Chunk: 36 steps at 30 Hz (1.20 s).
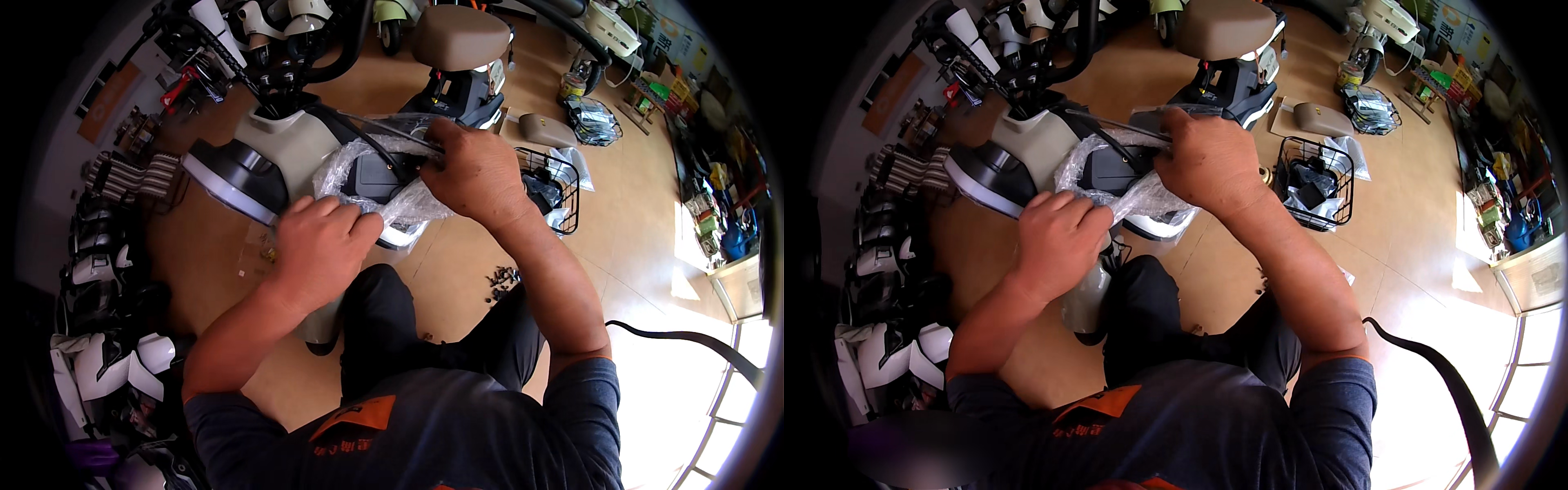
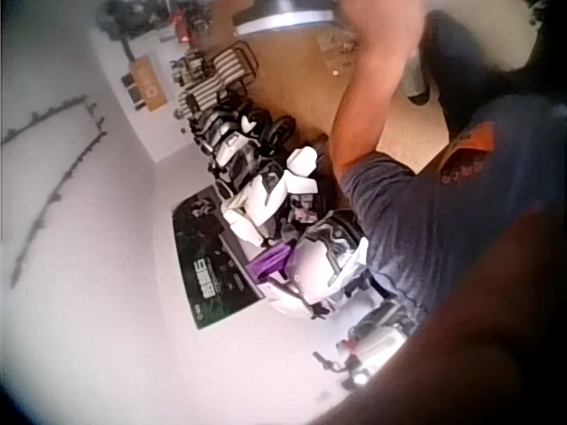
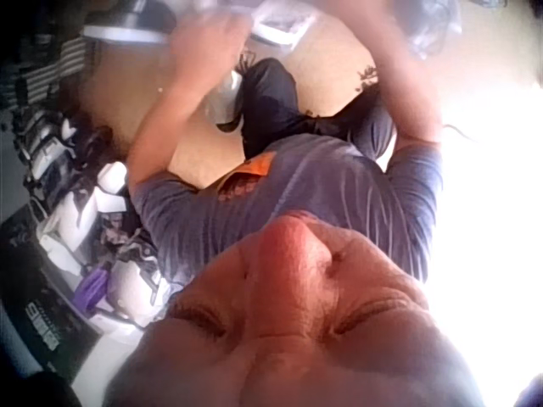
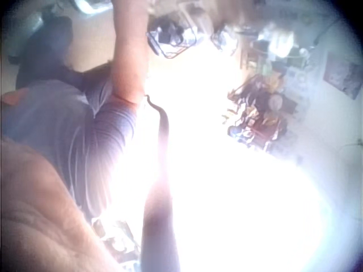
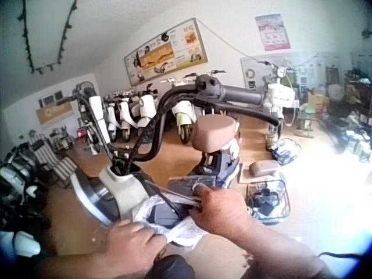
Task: The person assembles an electric scooter in a workshop. They attach the handlebars, connect wiring, and install the dashboard using a screwdriver and wrench. The scooter is partially wrapped in protective plastic during assembly.
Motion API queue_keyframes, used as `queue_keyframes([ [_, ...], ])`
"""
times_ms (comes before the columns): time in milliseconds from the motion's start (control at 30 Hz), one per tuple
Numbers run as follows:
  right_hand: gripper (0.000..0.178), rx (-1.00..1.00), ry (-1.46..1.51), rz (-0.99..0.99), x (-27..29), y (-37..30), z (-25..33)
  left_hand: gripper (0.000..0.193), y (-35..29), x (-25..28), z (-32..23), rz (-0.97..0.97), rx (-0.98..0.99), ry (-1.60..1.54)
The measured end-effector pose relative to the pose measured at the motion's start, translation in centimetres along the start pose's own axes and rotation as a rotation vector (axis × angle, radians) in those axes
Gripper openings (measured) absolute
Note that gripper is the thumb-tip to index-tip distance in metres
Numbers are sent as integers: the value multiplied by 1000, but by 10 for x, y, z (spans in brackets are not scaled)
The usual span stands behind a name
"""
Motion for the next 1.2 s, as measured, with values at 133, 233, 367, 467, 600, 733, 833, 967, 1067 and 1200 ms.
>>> queue_keyframes([
  [133,35,34,7,-14,-3,-2,-1,13,-15,10,11,-57,-80,-32],
  [233,35,29,-19,17,-9,-5,1,15,-29,11,19,-59,-78,15],
  [367,33,-73,-82,160,-12,-6,6,15,-41,6,22,-136,-8,32],
  [467,32,-55,-88,171,-16,-5,5,16,-38,9,24,-124,86,-40],
  [600,33,11,-42,98,-13,-5,5,21,-29,17,36,-100,355,-376],
  [733,32,44,-48,-3,-2,-6,10,37,-31,10,51,-327,647,-536],
  [833,31,73,-47,-68,2,-12,14,43,-25,9,42,-384,738,-452],
  [967,29,96,5,-62,16,-10,19,37,-16,-3,43,-273,749,-408],
  [1067,29,138,21,-51,26,-4,20,30,-15,-11,58,-163,850,-550],
  [1200,31,209,94,-43,33,5,22,26,-18,-31,78,75,986,-840],
])
Point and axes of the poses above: each hand's wrist, its own y-axis towards the middle knuckle, its own x-axis out of the back of the hand, z = x × y, the point moved 8 cm from there along y, towards the middle knuckle, and after that the axes turned 14 degrees about x, right-handed, at the moved point
